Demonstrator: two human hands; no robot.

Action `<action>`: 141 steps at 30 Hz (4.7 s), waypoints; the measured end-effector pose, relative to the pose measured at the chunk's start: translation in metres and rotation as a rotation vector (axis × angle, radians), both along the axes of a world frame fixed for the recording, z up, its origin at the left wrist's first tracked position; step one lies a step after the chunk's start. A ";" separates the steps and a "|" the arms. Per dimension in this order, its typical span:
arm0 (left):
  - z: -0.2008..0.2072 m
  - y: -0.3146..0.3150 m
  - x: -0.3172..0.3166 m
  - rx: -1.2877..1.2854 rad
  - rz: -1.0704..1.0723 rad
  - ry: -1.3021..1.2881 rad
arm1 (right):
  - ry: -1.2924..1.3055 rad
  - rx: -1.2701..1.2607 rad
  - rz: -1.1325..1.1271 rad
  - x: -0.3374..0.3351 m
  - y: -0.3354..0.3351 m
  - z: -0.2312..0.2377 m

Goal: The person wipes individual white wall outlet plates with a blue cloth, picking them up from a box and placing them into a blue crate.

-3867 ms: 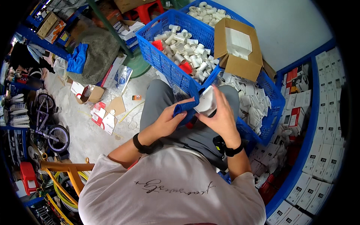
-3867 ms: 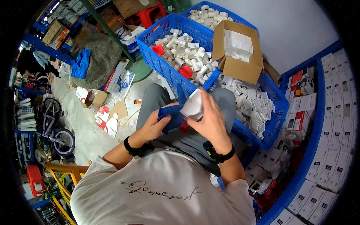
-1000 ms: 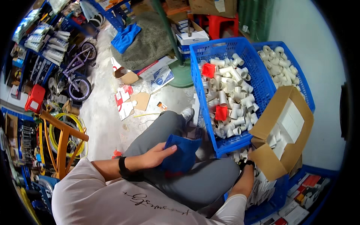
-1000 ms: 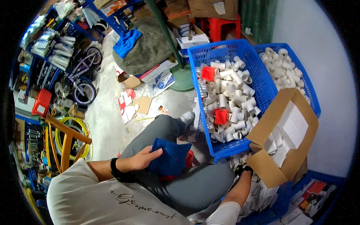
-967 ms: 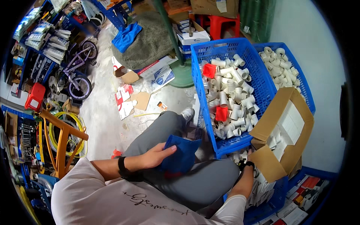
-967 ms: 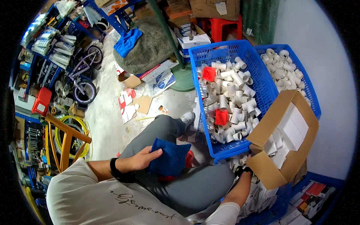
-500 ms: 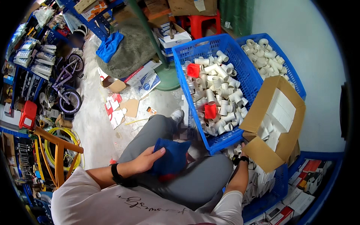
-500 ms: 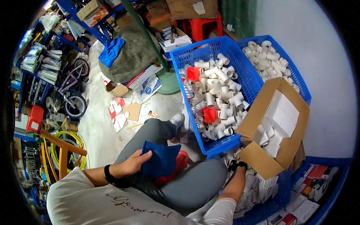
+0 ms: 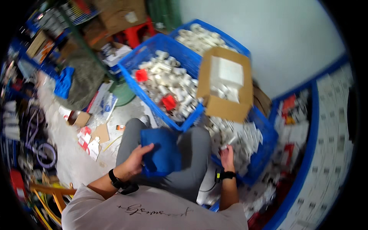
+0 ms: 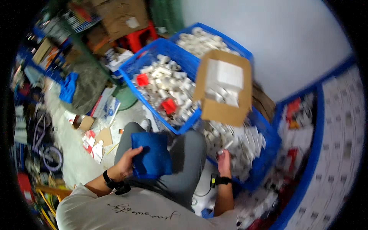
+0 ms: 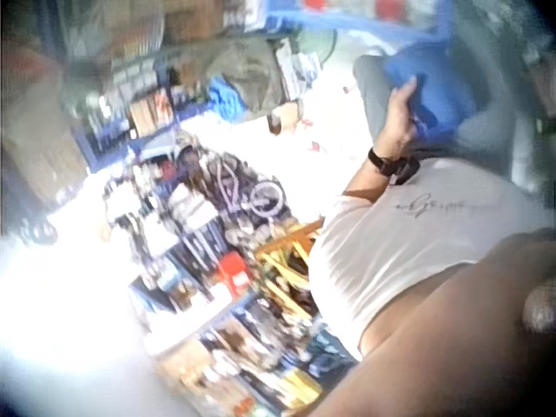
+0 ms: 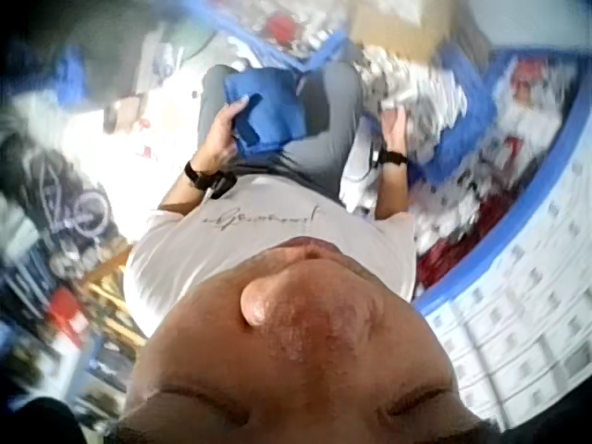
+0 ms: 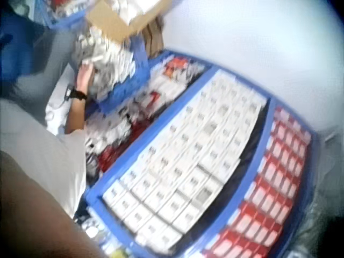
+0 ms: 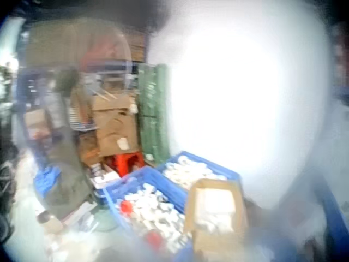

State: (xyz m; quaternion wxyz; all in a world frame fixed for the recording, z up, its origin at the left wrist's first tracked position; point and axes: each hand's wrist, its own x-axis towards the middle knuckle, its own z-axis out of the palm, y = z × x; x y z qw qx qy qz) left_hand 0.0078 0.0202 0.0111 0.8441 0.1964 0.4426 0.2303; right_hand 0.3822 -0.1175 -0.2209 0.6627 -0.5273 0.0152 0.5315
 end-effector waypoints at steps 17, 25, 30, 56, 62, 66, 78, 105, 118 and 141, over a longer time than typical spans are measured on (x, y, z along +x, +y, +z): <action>-0.003 -0.031 -0.010 0.185 -0.134 -0.288 | -0.771 0.482 0.624 -0.175 0.000 0.237; 0.003 -0.045 -0.014 0.272 0.012 -0.325 | -1.335 0.367 0.656 -0.229 0.039 0.250; -0.011 -0.048 -0.030 0.284 -0.009 -0.298 | -1.516 0.437 0.636 -0.235 0.045 0.234; -0.037 -0.038 -0.016 0.029 -0.061 -0.537 | -1.558 0.593 0.780 -0.233 0.050 0.265; -0.011 -0.043 -0.029 0.077 0.009 -0.387 | -1.592 0.512 0.720 -0.227 0.051 0.259; -0.016 -0.040 -0.028 0.110 -0.034 -0.397 | -1.577 0.517 0.832 -0.229 0.046 0.267; -0.028 -0.042 -0.019 0.125 -0.060 -0.446 | -1.650 0.523 0.679 -0.237 0.048 0.254; -0.010 -0.042 -0.026 0.993 -0.178 -0.059 | -1.707 0.380 0.530 -0.225 0.050 0.258; 0.007 -0.040 -0.037 0.381 0.109 -0.259 | -1.429 0.502 0.501 -0.202 0.060 0.244; -0.017 -0.047 -0.026 0.900 -0.170 -0.053 | -1.149 0.558 0.662 -0.225 0.051 0.247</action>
